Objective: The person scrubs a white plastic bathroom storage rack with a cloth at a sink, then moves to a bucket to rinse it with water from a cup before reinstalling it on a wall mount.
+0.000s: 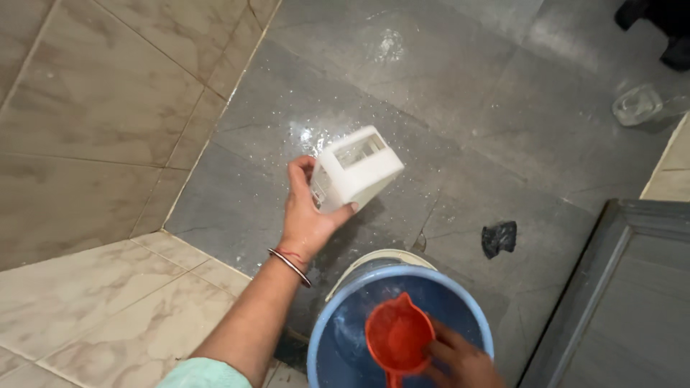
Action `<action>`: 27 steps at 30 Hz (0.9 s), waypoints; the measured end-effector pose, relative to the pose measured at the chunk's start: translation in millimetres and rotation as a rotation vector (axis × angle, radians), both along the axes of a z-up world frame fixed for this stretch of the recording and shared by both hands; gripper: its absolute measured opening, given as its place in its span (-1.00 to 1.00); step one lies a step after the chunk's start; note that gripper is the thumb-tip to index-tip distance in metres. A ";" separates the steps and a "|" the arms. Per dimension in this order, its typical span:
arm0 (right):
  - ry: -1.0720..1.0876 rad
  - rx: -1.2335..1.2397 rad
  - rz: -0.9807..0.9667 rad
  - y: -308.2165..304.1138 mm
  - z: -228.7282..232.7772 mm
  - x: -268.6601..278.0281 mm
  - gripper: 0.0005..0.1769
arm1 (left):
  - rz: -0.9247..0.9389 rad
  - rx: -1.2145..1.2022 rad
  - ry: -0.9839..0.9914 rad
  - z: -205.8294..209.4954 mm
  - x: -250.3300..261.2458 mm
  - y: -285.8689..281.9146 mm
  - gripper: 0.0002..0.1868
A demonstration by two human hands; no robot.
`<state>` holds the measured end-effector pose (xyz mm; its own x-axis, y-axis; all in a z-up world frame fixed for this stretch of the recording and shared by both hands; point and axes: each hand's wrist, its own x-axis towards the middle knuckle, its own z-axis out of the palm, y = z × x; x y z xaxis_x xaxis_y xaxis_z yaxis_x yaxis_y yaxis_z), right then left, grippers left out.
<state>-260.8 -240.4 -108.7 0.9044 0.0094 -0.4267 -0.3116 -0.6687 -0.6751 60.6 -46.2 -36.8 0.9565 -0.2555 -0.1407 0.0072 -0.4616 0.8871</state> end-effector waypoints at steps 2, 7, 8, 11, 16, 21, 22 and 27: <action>-0.067 -0.055 0.073 -18.9 33.4 4.4 -0.68 | -0.036 0.076 0.013 7.2 -3.6 -3.9 -0.14; 0.085 -0.258 0.196 -55.0 115.9 55.6 -0.53 | -0.284 0.260 -0.285 12.2 -17.6 -1.7 -0.18; 0.066 -0.286 0.210 -57.7 134.3 72.4 -0.50 | -0.321 0.295 -0.289 11.9 -20.0 1.1 -0.15; 0.301 -0.452 0.337 -50.4 184.6 130.8 -0.48 | -0.423 0.381 -0.339 12.2 -22.1 10.0 -0.09; 0.600 -0.604 0.490 -36.7 241.0 193.4 -0.47 | -0.521 0.454 -0.417 9.5 -23.2 20.7 -0.08; 0.547 -0.493 0.554 -31.5 252.4 210.1 -0.44 | -0.690 0.684 -0.592 5.3 -23.5 6.7 -0.46; 0.478 -0.473 0.539 -31.4 253.7 211.0 -0.45 | -0.745 0.726 -0.608 6.1 -24.5 3.8 -0.48; 0.178 -0.299 0.365 -36.9 255.7 228.3 -0.51 | -0.775 0.544 -0.601 5.7 -27.8 -5.5 -0.50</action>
